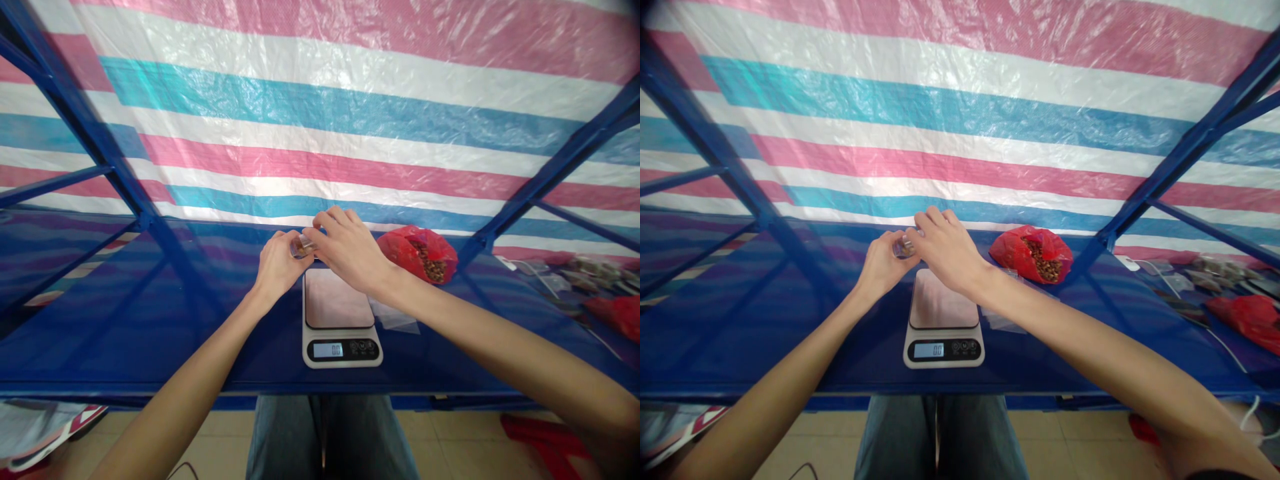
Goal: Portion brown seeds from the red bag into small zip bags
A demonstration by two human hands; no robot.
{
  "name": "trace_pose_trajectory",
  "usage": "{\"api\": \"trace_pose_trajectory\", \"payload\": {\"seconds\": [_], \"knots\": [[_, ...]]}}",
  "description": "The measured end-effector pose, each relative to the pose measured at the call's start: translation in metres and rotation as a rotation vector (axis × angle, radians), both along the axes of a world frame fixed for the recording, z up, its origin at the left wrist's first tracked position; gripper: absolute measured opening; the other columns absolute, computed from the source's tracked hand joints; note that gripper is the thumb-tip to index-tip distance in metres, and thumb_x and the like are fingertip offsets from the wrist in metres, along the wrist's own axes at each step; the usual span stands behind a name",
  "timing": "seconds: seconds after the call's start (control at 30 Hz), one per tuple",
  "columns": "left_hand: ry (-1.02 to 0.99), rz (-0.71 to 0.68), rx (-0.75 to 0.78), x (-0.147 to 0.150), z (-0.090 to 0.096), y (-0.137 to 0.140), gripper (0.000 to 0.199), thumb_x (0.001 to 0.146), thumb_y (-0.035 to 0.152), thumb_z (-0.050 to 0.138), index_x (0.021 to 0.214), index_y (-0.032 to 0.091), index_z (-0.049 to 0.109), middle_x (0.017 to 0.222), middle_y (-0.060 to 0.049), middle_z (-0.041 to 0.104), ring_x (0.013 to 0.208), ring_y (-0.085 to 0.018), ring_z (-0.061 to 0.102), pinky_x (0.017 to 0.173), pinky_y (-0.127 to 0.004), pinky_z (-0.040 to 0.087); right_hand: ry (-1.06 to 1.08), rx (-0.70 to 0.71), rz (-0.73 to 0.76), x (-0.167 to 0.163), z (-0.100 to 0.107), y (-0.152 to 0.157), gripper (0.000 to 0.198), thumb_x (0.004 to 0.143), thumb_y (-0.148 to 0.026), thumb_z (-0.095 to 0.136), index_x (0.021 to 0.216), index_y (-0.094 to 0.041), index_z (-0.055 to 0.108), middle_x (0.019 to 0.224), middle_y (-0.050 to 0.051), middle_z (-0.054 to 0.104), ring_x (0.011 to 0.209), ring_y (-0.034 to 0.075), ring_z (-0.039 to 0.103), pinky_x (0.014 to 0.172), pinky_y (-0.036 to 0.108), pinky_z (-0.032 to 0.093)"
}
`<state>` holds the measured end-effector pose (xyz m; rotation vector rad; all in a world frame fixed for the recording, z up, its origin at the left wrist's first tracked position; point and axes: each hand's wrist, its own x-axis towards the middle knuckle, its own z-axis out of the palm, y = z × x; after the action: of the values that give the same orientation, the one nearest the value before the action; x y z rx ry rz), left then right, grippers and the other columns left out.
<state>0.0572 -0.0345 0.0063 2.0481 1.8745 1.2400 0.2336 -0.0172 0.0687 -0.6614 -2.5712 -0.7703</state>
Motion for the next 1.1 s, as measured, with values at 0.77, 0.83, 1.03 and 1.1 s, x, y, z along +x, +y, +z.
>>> {"api": "trace_pose_trajectory", "payload": {"seconds": [0.77, 0.83, 1.03, 1.1], "knots": [[-0.898, -0.474, -0.095, -0.004, 0.009, -0.003, 0.023, 0.083, 0.034, 0.077, 0.095, 0.021, 0.063, 0.088, -0.003, 0.077, 0.081, -0.019, 0.073, 0.081, -0.034, 0.059, 0.509, -0.295, -0.029, 0.032, 0.004, 0.02, 0.044, 0.103, -0.033, 0.057, 0.145, -0.021, 0.053, 0.112, 0.011, 0.072, 0.101, 0.03, 0.064, 0.091, 0.045, 0.047], [-1.021, -0.563, -0.102, -0.005, 0.013, -0.008, 0.026, 0.084, 0.034, 0.075, 0.101, 0.022, 0.06, 0.094, -0.004, 0.077, 0.087, -0.021, 0.074, 0.085, -0.037, 0.06, 0.644, -0.425, -0.079, 0.054, -0.013, 0.033, 0.045, 0.103, -0.04, 0.056, 0.145, -0.022, 0.055, 0.102, 0.008, 0.074, 0.089, 0.026, 0.067, 0.084, 0.04, 0.049], [-1.01, -0.639, -0.094, 0.002, 0.014, -0.013, 0.031, 0.085, 0.03, 0.075, 0.103, 0.025, 0.051, 0.095, -0.004, 0.078, 0.094, -0.022, 0.075, 0.091, -0.04, 0.06, 0.684, -0.637, -0.358, 0.102, -0.079, 0.07, 0.017, 0.093, -0.034, 0.067, 0.085, -0.02, 0.069, 0.076, 0.003, 0.072, 0.066, 0.02, 0.064, 0.068, 0.031, 0.045], [-1.005, -0.677, -0.129, 0.004, 0.011, -0.012, 0.032, 0.087, 0.03, 0.074, 0.108, 0.025, 0.05, 0.096, -0.005, 0.079, 0.092, -0.022, 0.076, 0.09, -0.04, 0.06, 0.579, -0.671, -0.438, 0.11, -0.092, 0.074, 0.015, 0.091, -0.028, 0.071, 0.079, -0.02, 0.07, 0.075, 0.003, 0.072, 0.068, 0.02, 0.065, 0.068, 0.03, 0.043]]}}
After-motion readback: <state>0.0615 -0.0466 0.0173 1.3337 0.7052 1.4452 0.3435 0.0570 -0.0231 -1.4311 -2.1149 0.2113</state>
